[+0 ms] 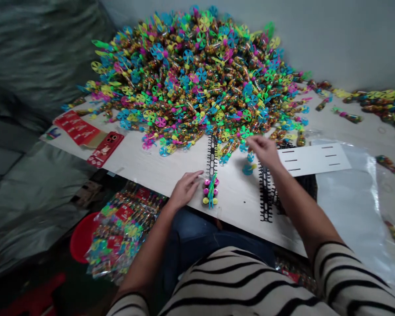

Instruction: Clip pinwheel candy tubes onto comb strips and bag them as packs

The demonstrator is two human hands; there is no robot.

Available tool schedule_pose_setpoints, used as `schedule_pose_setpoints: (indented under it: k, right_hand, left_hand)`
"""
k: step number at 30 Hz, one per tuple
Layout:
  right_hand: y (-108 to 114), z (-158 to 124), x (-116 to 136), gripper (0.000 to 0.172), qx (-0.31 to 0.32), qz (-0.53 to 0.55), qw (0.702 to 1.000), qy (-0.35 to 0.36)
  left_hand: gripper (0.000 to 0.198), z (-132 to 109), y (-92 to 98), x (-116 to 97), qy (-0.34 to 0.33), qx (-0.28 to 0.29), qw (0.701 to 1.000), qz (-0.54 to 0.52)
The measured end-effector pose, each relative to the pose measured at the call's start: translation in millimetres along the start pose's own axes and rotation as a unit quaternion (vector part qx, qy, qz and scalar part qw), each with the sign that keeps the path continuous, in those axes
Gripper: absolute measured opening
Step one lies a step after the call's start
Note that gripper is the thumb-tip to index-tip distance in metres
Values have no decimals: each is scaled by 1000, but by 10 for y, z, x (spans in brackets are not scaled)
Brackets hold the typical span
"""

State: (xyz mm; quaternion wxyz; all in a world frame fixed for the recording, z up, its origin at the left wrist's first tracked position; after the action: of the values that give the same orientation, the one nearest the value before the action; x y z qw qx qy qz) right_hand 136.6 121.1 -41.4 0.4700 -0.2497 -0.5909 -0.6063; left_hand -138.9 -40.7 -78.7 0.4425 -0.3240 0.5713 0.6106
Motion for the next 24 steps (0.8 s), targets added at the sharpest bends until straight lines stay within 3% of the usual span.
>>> schedule_pose_setpoints:
  k: [2, 4, 7, 10, 12, 14, 17, 19, 21, 24]
  right_hand:
    - [259, 483, -146, 28, -113, -72, 991, -16]
    - [352, 910, -243, 28, -161, -151, 975, -23]
    - [223, 1321, -277, 31, -143, -257, 955, -20]
    - [24, 1465, -265, 27, -88, -332, 938, -33]
    - [0, 1474, -279, 24, -70, -353, 931, -65]
    - [92, 1441, -284, 25, -90, -348, 930, -83]
    - [321, 1284, -207, 29, -156, -293, 942, -36]
    - [409, 1084, -113, 30, -164, -239, 957, -5]
    - [384, 824, -13, 29, -127, -180, 975, 3]
    - [167, 384, 117, 28, -10, -78, 997, 3]
  left_hand:
    - [35, 90, 147, 52, 19, -50, 998, 16]
    - [33, 213, 254, 112, 36, -103, 994, 30]
    - [32, 447, 313, 195, 42, -140, 988, 43]
    - [31, 711, 326, 275, 29, -137, 987, 76]
    - [30, 898, 365, 326, 11, -139, 984, 112]
    - [30, 1104, 442, 365, -10, -156, 976, 150]
    - [33, 1482, 571, 368, -40, -202, 958, 198]
    - [33, 1784, 613, 329, -63, -215, 949, 221]
    - [29, 2097, 613, 287, -76, -196, 949, 234]
    - [18, 2438, 620, 257, -66, -137, 959, 239]
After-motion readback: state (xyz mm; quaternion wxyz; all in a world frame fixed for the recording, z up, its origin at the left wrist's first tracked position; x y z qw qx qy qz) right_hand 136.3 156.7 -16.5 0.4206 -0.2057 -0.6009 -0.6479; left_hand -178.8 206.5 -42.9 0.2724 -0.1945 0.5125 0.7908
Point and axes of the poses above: each hand's wrist, its own z-axis towards the middle knuckle, its own y-axis out of the back of the hand, x = y × z, the point moved 3 cm from there along z, towards the middle knuckle, and after that the axes turned 6 degrees about -z, right-handed, at the moved point
